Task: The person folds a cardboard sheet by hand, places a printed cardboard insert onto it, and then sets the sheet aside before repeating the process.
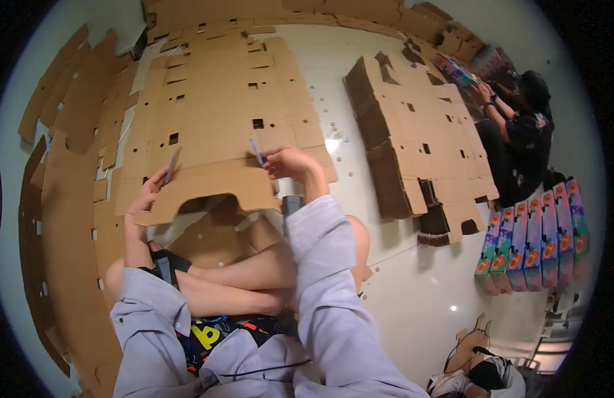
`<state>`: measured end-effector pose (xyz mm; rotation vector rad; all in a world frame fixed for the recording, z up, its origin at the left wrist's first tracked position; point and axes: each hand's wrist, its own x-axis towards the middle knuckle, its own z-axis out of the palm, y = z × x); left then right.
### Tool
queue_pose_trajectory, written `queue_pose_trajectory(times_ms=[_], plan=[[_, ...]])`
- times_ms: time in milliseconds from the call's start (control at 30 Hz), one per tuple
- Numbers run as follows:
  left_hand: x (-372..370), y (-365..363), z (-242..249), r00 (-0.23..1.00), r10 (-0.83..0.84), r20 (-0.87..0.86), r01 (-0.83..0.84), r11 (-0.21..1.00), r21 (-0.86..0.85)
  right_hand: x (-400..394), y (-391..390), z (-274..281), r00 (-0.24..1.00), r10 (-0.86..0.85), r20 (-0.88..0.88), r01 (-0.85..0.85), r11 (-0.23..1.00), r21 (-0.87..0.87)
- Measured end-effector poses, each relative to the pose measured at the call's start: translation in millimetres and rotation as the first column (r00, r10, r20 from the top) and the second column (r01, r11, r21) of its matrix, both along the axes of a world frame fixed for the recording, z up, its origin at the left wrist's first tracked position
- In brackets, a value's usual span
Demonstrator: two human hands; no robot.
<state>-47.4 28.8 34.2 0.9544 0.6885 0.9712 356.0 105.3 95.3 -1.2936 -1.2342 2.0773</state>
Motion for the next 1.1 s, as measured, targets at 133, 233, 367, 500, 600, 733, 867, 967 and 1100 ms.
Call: queue_pose_trajectory(times_ms=[133, 233, 367, 500, 600, 733, 867, 967, 1100], plan=[[13.1, -2.3, 6.1, 0.975, 0.209, -0.074, -0.22, 0.953, -0.21, -10.9, 0.0, -16.9, 0.994, -0.036, -0.101, 0.045, 0.995, 0.092], [19.6, -10.5, 13.8, 0.926, 0.305, -0.223, -0.347, 0.92, -0.182, -18.5, -2.1, -33.8, 0.981, -0.094, -0.171, 0.097, 0.995, 0.008], [16.0, 10.8, -31.1, 0.749, 0.481, -0.456, -0.525, 0.85, 0.033, -39.5, -7.0, -22.6, 0.976, -0.002, 0.218, -0.103, 0.878, 0.468], [34.6, 14.5, -27.5, 0.599, 0.608, -0.521, -0.578, 0.779, 0.245, -53.0, -8.5, -38.0, 0.935, -0.315, 0.165, 0.209, 0.861, 0.463], [40.9, 18.6, -31.4, 0.62, 0.575, -0.534, -0.535, 0.808, 0.247, -46.2, 8.3, -85.0, 0.938, -0.347, 0.004, 0.317, 0.86, 0.399], [53.3, 21.5, -27.5, 0.694, 0.609, -0.384, -0.562, 0.791, 0.241, -54.8, 2.5, -81.7, 0.902, -0.398, -0.171, 0.431, 0.858, 0.28], [53.9, 18.4, -29.8, 0.748, 0.569, -0.342, -0.582, 0.81, 0.075, -51.4, 8.2, -97.3, 0.876, -0.426, -0.224, 0.475, 0.843, 0.252], [53.1, 25.3, -49.2, 0.77, 0.588, -0.249, -0.608, 0.794, -0.003, -50.6, 14.0, -101.0, 0.888, -0.422, -0.183, 0.457, 0.851, 0.258], [54.5, 27.7, -52.4, 0.785, 0.575, -0.228, -0.602, 0.796, -0.063, -54.0, 13.2, -98.3, 0.887, -0.387, -0.252, 0.443, 0.868, 0.227]])
